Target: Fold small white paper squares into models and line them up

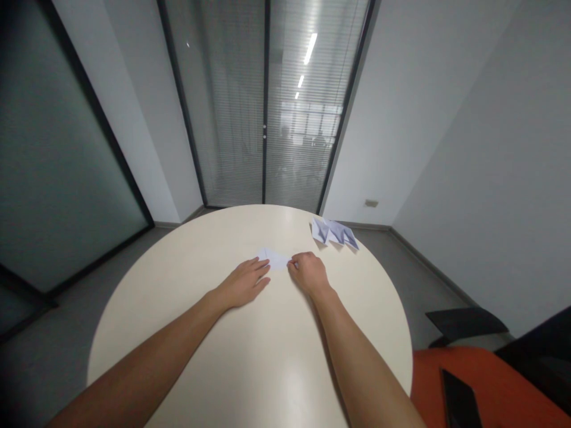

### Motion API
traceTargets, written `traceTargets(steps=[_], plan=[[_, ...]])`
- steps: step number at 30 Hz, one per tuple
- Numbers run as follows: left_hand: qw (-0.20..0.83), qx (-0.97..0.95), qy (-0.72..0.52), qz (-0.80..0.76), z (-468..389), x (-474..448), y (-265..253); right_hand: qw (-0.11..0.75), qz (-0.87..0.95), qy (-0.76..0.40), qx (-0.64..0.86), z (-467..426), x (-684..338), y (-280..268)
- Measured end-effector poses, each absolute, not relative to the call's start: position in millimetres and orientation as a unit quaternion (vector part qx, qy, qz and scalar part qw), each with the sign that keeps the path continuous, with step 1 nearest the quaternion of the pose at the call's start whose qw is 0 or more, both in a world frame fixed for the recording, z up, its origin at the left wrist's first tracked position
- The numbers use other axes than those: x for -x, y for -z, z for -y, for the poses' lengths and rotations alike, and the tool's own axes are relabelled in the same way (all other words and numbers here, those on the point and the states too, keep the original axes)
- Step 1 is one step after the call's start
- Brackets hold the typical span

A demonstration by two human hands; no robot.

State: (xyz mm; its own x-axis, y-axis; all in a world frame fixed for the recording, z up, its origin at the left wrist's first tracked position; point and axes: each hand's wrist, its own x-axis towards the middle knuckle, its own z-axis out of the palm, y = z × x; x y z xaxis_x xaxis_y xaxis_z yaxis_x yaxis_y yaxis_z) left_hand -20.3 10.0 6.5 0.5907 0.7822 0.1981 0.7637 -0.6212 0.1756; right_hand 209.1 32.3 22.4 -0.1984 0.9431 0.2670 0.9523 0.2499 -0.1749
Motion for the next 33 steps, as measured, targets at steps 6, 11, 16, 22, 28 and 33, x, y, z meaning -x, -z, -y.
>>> traceTargets(steps=[6,11,16,22,28,33], plan=[[0.043,-0.896,-0.147,-0.417,-11,21,-6,0.146,0.740,0.040,0.655,-32,-211,-21],[0.052,-0.893,-0.148,-0.421,-12,22,-4,0.145,0.742,0.019,0.654,-34,-213,-19],[0.054,-0.894,-0.143,-0.420,-11,22,-5,0.162,0.743,-0.017,0.649,-40,-216,-14],[0.049,-0.891,-0.139,-0.429,-11,21,-4,0.203,0.751,-0.048,0.627,-43,-218,-9],[0.052,-0.892,-0.146,-0.424,-11,22,-4,0.219,0.756,-0.069,0.613,-43,-216,-10],[0.052,-0.891,-0.154,-0.424,-12,22,-1,0.209,0.773,-0.066,0.596,-44,-216,-11]])
